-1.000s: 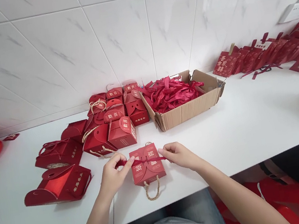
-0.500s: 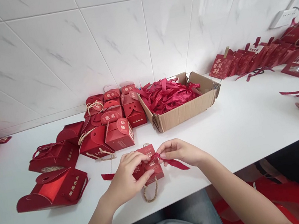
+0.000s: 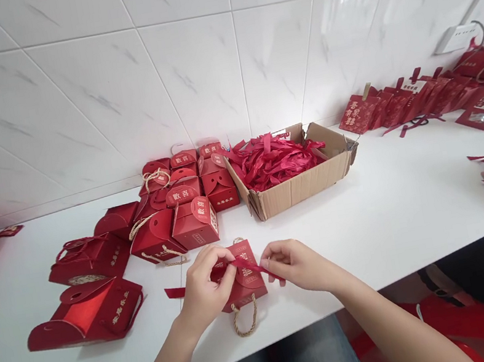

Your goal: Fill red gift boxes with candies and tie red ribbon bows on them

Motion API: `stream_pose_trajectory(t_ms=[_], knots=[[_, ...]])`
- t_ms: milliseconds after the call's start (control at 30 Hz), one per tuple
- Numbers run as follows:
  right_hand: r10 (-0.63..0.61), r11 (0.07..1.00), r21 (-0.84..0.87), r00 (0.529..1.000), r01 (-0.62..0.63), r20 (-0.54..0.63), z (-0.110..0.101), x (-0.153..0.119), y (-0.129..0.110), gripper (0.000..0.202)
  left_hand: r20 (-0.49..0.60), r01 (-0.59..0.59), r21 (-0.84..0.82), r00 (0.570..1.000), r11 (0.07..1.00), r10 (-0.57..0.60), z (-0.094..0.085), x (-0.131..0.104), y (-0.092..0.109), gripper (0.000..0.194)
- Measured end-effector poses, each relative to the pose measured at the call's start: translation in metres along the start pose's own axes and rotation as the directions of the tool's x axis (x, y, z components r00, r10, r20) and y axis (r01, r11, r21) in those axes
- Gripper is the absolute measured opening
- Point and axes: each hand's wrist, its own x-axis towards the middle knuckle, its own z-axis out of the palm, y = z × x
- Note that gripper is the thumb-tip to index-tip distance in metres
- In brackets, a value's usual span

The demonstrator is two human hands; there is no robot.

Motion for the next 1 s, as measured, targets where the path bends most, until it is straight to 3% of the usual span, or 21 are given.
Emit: stream_pose_trajectory(t_ms=[133,233,300,400,433,500,600,667,767,900,1000], knots=[[-0.027,0.966,-0.258,1.0,0.03,0.015,0.002,-0.015,0.003,0.033,-0.012,-0.002,0.018,1.0,1.0,0.002,0.001,0.0,0.0,0.015],[-0.17,0.867,-0.48,0.985,0.135,-0.031,0.006,-0.029,0.003,0.022,-0.028,0.032,0.016,0.999,0.999,-0.031,0.002,0.0,0.0,0.015],[-0.24,0.777,-0.586,0.969,0.23,0.062,0.006,-0.038,-0.001,0.022,-0.042,0.053,0.012,0.998,0.999,-0.053,0.004,0.0,0.0,0.016],[-0.188,0.707,-0.619,0.934,0.343,0.303,0.002,-0.042,-0.008,0.039,-0.024,0.062,0.008,0.998,0.998,-0.062,0.003,0.001,0.001,0.015],[-0.186,0.717,-0.608,0.934,0.341,0.304,0.0,-0.04,-0.011,0.041,-0.012,0.062,0.003,0.998,0.998,-0.062,0.003,0.001,0.002,0.014],[-0.241,0.78,-0.554,0.957,0.291,0.164,-0.002,-0.029,-0.013,0.036,0.001,0.059,-0.011,0.998,0.998,-0.059,0.001,0.002,0.004,0.013],[-0.22,0.933,-0.3,0.975,0.2,-0.034,0.004,-0.007,-0.008,0.028,-0.006,0.048,-0.02,0.999,0.999,-0.048,-0.002,0.004,0.008,0.011],[-0.124,0.989,-0.086,0.992,0.121,-0.027,0.012,0.004,-0.002,0.034,-0.022,0.037,-0.014,0.999,0.999,-0.037,-0.003,0.006,0.01,0.011],[-0.037,0.989,0.14,0.998,0.043,-0.046,0.021,0.012,0.008,0.038,-0.04,0.027,-0.01,0.999,1.0,-0.027,-0.004,0.007,0.011,0.011],[-0.086,0.97,0.219,0.993,0.102,-0.083,0.02,0.014,0.011,0.04,-0.029,0.047,-0.032,0.998,0.998,-0.048,-0.007,0.008,0.008,0.009],[-0.063,0.974,0.214,0.995,0.079,-0.083,0.016,0.015,0.011,0.039,-0.025,0.059,-0.035,0.998,0.998,-0.06,-0.009,0.009,0.005,0.008]])
